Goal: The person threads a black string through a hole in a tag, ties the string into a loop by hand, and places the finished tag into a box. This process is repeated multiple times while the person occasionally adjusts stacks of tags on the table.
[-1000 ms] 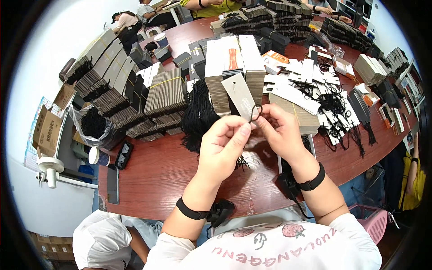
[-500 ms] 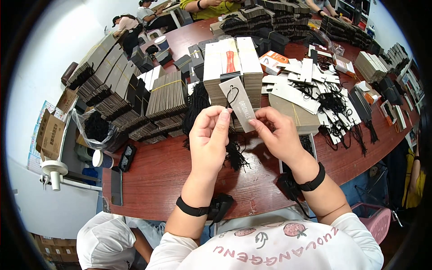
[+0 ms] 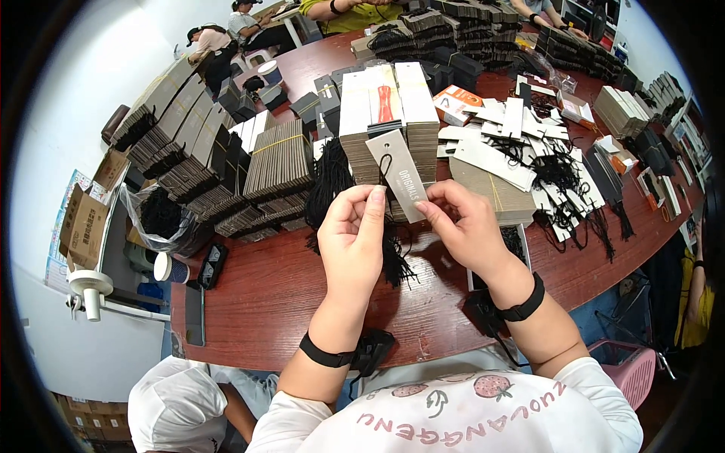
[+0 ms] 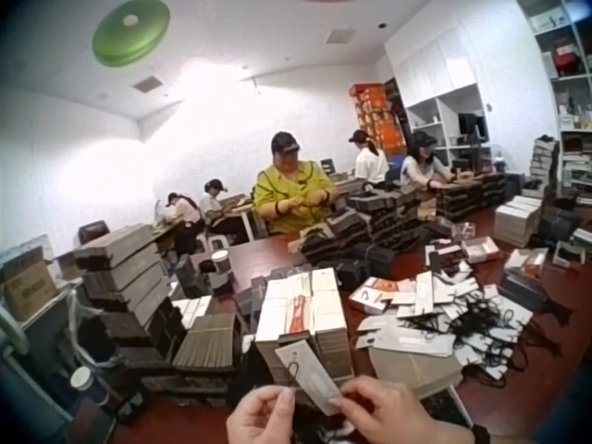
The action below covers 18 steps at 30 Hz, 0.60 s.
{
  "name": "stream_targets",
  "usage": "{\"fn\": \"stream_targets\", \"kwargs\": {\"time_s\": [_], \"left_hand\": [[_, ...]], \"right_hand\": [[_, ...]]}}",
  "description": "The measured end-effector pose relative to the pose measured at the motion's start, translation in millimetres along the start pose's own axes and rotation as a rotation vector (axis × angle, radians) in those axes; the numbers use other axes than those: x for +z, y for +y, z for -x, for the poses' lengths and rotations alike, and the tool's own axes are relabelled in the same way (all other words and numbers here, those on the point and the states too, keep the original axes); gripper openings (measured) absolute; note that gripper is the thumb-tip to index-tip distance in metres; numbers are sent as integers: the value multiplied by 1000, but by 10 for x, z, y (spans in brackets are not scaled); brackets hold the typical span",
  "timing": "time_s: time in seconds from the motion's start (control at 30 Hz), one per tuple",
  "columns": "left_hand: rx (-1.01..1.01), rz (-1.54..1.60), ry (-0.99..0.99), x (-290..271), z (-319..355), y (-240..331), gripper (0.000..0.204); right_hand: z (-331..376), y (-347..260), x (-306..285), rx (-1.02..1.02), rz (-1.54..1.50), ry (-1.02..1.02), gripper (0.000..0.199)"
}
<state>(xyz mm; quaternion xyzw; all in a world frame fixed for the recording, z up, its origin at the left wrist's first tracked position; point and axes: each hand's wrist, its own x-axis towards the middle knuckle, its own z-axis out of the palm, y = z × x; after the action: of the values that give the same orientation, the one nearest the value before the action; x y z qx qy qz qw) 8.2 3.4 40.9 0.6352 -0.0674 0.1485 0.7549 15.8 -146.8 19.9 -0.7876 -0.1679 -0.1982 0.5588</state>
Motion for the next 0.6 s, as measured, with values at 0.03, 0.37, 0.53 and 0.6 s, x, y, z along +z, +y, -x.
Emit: {"fn": "stream_targets", "kwargs": {"time_s": [0.03, 0.37, 0.53, 0.6], "left_hand": [[-34, -1, -11, 0, 8, -7, 11], [-158, 125, -121, -102, 88, -277, 16], [-166, 63, -143, -109, 98, -261, 17], [-134, 57, -141, -114, 98, -279, 16]], "right_hand": [[3, 1, 5, -2, -23, 12, 13], [-66, -66, 1, -72, 62, 43, 18], [-213, -279, 69, -112, 68, 125, 24], [-276, -341, 126, -134, 31, 172, 24]]}}
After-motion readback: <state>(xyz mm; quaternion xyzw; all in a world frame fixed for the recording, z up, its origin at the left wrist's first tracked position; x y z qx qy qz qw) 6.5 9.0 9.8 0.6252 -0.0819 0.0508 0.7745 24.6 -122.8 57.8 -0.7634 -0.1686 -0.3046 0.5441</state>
